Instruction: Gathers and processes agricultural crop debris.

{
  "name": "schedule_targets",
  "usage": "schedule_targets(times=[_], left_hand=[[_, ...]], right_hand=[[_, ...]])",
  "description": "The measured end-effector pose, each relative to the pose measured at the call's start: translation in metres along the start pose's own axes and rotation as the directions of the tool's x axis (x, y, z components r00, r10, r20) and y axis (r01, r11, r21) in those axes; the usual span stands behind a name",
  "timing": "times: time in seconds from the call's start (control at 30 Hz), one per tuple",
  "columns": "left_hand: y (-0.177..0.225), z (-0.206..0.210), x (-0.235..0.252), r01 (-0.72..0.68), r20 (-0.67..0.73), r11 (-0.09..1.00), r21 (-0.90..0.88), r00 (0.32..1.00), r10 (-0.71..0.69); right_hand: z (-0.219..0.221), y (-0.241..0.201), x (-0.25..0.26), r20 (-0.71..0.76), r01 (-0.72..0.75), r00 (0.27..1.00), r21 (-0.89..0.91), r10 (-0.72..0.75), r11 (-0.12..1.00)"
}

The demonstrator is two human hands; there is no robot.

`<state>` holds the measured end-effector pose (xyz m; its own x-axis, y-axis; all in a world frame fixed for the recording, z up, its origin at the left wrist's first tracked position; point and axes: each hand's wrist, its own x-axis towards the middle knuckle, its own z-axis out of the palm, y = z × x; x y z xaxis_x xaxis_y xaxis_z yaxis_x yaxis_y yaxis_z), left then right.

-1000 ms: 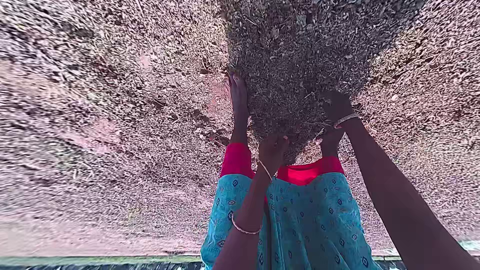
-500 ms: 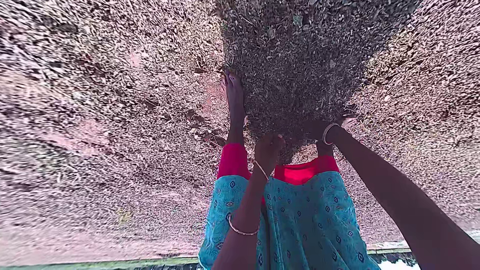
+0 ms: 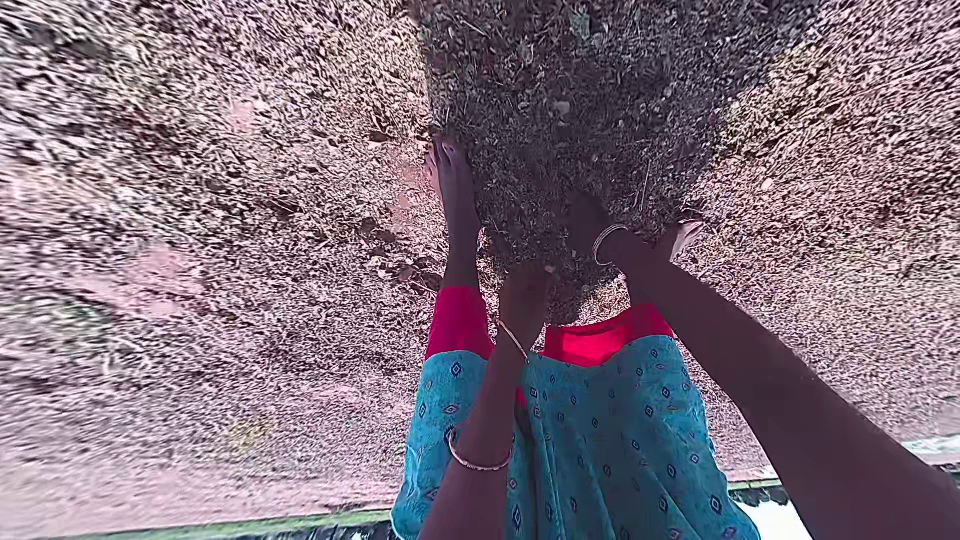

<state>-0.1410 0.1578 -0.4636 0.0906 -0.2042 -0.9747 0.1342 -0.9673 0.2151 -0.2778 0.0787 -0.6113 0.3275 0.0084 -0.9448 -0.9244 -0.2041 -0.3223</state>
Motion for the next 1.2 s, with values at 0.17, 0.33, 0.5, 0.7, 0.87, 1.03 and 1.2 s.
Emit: schedule_targets(times=[0.17, 0.33, 0.5, 0.7, 0.87, 1.03, 1.2], left_hand=[[0.005, -0.002, -0.002, 0.012, 0.019, 0.999, 0.032, 1.0, -0.013], [-0.008, 0.0, 0.0, -0.015, 0.014, 1.0, 0.022, 1.0, 0.015], [-0.013, -0.002, 0.001, -0.044, -0.018, 0.999, -0.001, 0.999, 0.044], [-0.01, 0.001, 0.003, -0.044, -0.002, 0.999, -0.016, 0.999, 0.044], [-0.014, 0.003, 0.003, -0.058, 0.01, 0.998, 0.017, 0.998, 0.058], [-0.015, 0.002, 0.003, -0.017, 0.013, 1.0, 0.019, 1.0, 0.017], [-0.02, 0.006, 0.002, -0.03, 0.018, 0.998, 0.06, 0.999, 0.029]], right_hand=[[-0.027, 0.013, -0.056, -0.065, -0.137, 0.986, 0.182, 0.151, 0.974], [-0.081, 0.082, 0.001, -0.597, -0.182, 0.686, 0.413, 0.416, 0.892], [-0.121, 0.105, 0.02, -0.532, -0.272, 0.773, 0.212, 0.344, 0.939], [-0.093, 0.122, -0.014, -0.493, -0.179, 0.666, 0.623, 0.56, 0.762], [-0.07, 0.115, 0.007, -0.394, -0.026, 0.757, 0.779, 0.522, 0.626], [-0.074, 0.103, 0.019, -0.365, -0.269, 0.755, 0.585, 0.544, 0.765], [-0.066, 0.092, 0.002, -0.389, -0.344, 0.653, 0.612, 0.65, 0.712]])
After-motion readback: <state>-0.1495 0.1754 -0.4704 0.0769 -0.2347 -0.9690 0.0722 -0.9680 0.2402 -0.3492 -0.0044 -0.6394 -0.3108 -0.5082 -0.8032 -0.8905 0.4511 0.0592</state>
